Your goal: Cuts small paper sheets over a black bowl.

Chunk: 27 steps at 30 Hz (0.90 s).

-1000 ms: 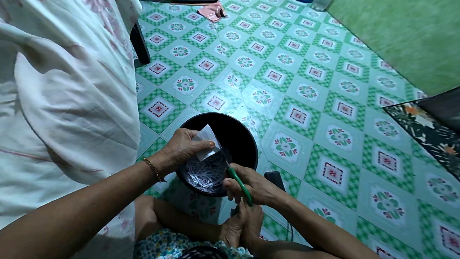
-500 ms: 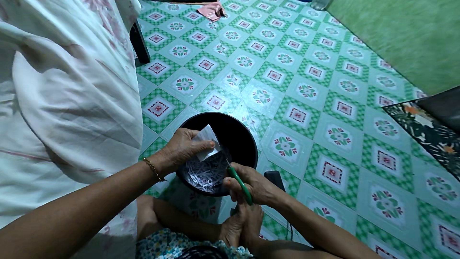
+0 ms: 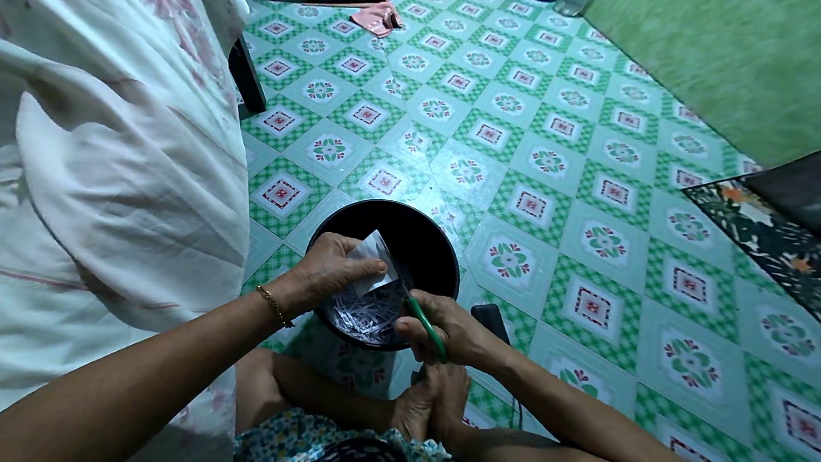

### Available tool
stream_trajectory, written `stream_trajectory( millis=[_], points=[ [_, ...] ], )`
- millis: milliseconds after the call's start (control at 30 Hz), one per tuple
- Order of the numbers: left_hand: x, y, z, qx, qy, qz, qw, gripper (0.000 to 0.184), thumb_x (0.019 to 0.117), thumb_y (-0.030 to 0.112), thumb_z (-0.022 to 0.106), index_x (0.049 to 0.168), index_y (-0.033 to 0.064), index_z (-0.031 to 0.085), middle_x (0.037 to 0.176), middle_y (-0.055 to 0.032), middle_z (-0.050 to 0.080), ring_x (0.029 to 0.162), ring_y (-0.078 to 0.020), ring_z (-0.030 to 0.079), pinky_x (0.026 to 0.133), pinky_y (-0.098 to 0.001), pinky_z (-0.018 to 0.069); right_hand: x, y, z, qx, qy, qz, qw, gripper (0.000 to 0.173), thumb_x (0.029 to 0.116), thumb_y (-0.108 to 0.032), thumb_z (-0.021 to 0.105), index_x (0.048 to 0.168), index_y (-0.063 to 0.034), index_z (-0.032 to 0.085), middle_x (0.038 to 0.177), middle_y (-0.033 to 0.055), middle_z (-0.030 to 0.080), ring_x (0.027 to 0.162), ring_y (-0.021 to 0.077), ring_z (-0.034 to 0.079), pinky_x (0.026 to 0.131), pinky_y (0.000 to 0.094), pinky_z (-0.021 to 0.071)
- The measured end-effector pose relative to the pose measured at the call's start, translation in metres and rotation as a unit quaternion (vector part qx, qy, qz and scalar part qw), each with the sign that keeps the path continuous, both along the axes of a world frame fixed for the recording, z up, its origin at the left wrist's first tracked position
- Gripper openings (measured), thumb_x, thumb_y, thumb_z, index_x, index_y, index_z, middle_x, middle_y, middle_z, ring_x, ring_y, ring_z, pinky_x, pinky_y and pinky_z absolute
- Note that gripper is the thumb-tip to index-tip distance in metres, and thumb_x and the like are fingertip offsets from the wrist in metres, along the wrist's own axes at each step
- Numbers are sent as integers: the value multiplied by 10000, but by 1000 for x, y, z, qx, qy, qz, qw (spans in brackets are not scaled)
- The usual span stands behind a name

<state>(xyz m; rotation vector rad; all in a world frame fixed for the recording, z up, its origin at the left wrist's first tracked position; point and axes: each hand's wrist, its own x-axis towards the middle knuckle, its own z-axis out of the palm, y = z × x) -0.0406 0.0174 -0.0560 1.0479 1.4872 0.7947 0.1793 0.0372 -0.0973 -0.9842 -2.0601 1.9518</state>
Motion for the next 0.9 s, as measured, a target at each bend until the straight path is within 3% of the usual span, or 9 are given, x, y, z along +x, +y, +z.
stream_trajectory(
  millis=[200,333,600,767,900],
  points=[
    [0,-3,0,-5,-10,-32,999,113,930,9,695,819,27,702,667,3,672,587,-34,632,599,-191,541,-2,0,2,-6,-7,7,1000,329,1010,-398,575,999,-72,528,676,-89,562,566,-13,574,570,161,494],
    [1,-5,0,-8,-4,-28,1000,123,940,28,698,817,22,697,659,-12,661,566,-39,612,563,-181,515,-3,-1,1,-6,6,-14,1000,300,1007,-377,598,961,-86,535,627,-96,551,525,-10,569,536,158,494],
    [2,-5,-2,-23,-21,-49,998,94,923,-8,699,834,23,701,683,9,678,617,-31,644,636,-190,552,-3,0,0,-31,11,-4,999,276,1011,-360,585,963,-93,527,629,-97,564,527,-10,577,534,158,497],
    [0,-4,-2,-16,-7,-55,998,101,935,16,697,833,18,698,680,0,671,608,-33,634,619,-188,539,-1,2,-1,-49,30,-11,998,239,1002,-320,621,913,-112,544,569,-108,564,468,-20,556,477,144,473],
    [-6,3,-2,-2,7,3,1000,87,952,29,678,867,11,685,708,3,666,641,-42,637,665,-221,551,1,3,5,-29,-16,17,999,321,1023,-398,544,1028,-77,526,688,-91,581,573,-13,578,579,161,497]
  ],
)
